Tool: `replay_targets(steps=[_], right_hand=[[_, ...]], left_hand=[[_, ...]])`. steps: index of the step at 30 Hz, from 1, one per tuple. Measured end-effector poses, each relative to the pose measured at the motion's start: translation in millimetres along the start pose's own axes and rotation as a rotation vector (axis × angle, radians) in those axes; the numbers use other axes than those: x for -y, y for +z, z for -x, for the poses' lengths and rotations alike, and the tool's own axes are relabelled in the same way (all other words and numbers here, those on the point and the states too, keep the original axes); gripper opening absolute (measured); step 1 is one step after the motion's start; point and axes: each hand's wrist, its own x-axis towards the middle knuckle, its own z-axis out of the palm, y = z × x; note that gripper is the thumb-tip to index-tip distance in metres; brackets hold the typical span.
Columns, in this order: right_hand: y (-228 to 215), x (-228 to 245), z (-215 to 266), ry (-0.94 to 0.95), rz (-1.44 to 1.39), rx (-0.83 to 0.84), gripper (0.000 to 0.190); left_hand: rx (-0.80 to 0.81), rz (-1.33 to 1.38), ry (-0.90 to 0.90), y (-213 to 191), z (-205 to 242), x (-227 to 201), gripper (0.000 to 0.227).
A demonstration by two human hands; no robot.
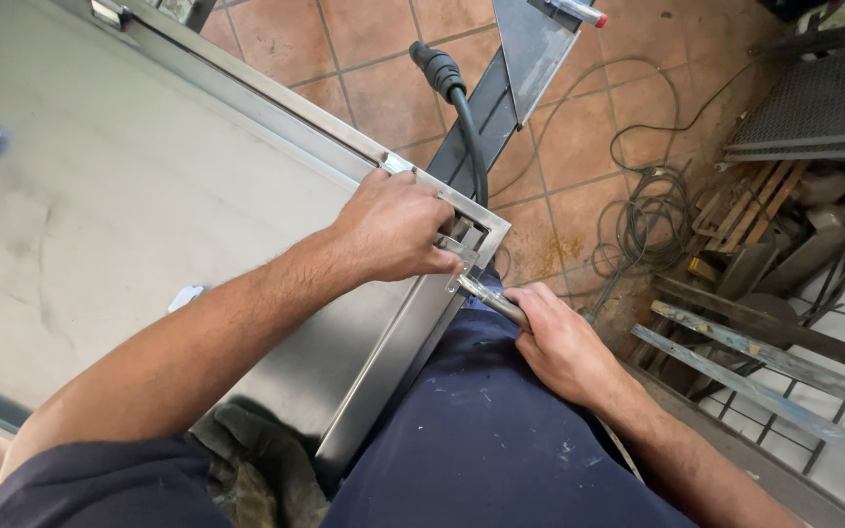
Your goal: Welding and assembling metal components to fabricate a panel
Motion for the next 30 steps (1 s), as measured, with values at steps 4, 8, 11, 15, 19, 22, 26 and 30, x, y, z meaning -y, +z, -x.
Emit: replay_targets(steps=[4,8,11,15,19,22,26,30], right_hand=[[-1,2,-1,-0.01,0.017,0.004,0.052],[-7,14,-4,0.108,0.021,0.053,0.038],[-4,10,-7,0.164,0.036,0.073,0.036],[1,4,-9,0.202,0.048,0.08,0.033],[3,1,-5,0.094,0.062,-0.002,0.031],[7,-5,-4,0.044,0.141,-0.066,0.032],[11,-8,-5,-0.004,0.201,-0.096,0.041],[10,-1,-7,0.036,0.092,-0.045,0.035]], left_hand=[[0.004,-0.003,0.003,-2,-1,0,0.049],[0.008,-0.003,-0.007,-3,0,-1,0.05],[0.011,0.0,-0.015,-4,0,-2,0.049],[0.033,0.016,-0.02,-9,1,-4,0.049],[0.029,0.03,-0.017,-8,1,-3,0.05],[0.04,0.02,-0.017,-10,0,-4,0.049],[0.044,0.014,-0.03,-7,0,-4,0.052],[0.037,0.014,-0.034,-5,-2,-3,0.052]])
